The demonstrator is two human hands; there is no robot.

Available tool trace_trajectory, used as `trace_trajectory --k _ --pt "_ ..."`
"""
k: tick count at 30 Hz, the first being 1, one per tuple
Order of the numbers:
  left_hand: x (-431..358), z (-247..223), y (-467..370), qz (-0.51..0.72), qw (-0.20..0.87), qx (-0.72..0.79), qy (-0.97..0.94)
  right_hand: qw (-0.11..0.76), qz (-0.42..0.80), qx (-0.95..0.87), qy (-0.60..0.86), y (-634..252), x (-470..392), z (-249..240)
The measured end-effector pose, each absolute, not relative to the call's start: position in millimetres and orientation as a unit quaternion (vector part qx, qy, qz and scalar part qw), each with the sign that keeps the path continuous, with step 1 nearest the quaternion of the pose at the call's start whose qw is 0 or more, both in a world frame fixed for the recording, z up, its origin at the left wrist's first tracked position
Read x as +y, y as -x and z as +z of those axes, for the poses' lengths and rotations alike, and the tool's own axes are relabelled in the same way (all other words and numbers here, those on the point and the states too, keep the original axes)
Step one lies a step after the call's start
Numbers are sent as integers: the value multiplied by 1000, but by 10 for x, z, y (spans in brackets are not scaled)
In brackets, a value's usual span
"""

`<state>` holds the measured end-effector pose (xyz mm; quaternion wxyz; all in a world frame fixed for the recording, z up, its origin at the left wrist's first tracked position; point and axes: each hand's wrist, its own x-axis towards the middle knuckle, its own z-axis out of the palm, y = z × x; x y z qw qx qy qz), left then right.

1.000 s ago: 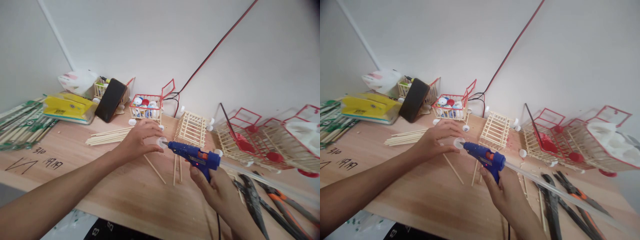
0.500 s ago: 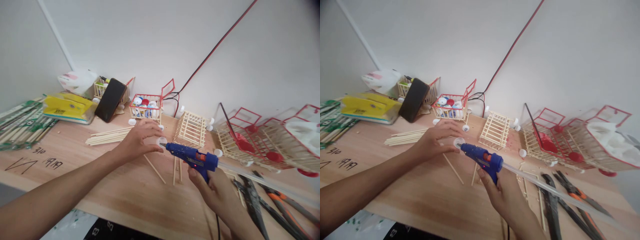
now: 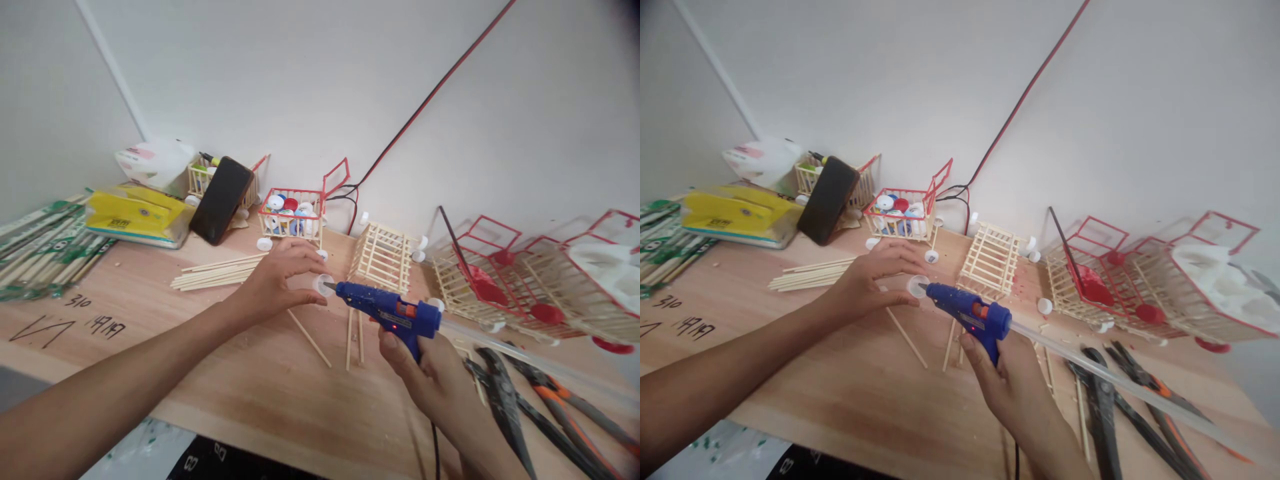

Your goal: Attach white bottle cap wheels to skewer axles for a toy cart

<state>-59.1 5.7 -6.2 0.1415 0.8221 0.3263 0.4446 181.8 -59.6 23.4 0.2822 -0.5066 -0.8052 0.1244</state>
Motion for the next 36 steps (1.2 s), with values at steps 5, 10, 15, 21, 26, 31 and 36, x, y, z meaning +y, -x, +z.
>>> trace_trajectory --k 5,10,15,21,26,31,36 --pt "66 -61 594 445 147 327 -821 287 121 -802 510 -1809 -609 256" --pt "71 -67 595 443 147 327 -822 283 118 -804 510 -1802 -615 266" --pt "70 -72 592 444 145 326 -822 280 152 -798 511 -1857 -610 235" --pt "61 -73 596 447 141 326 -821 279 182 -790 514 -1884 -616 216" --pt "51 -68 592 439 145 327 -824 285 162 -790 518 -1851 -629 222" --pt "52 -69 588 438 148 326 -824 288 130 -801 508 -1819 -618 243" --pt "56 -73 586 433 146 322 -829 286 117 -806 506 -1805 -609 260"
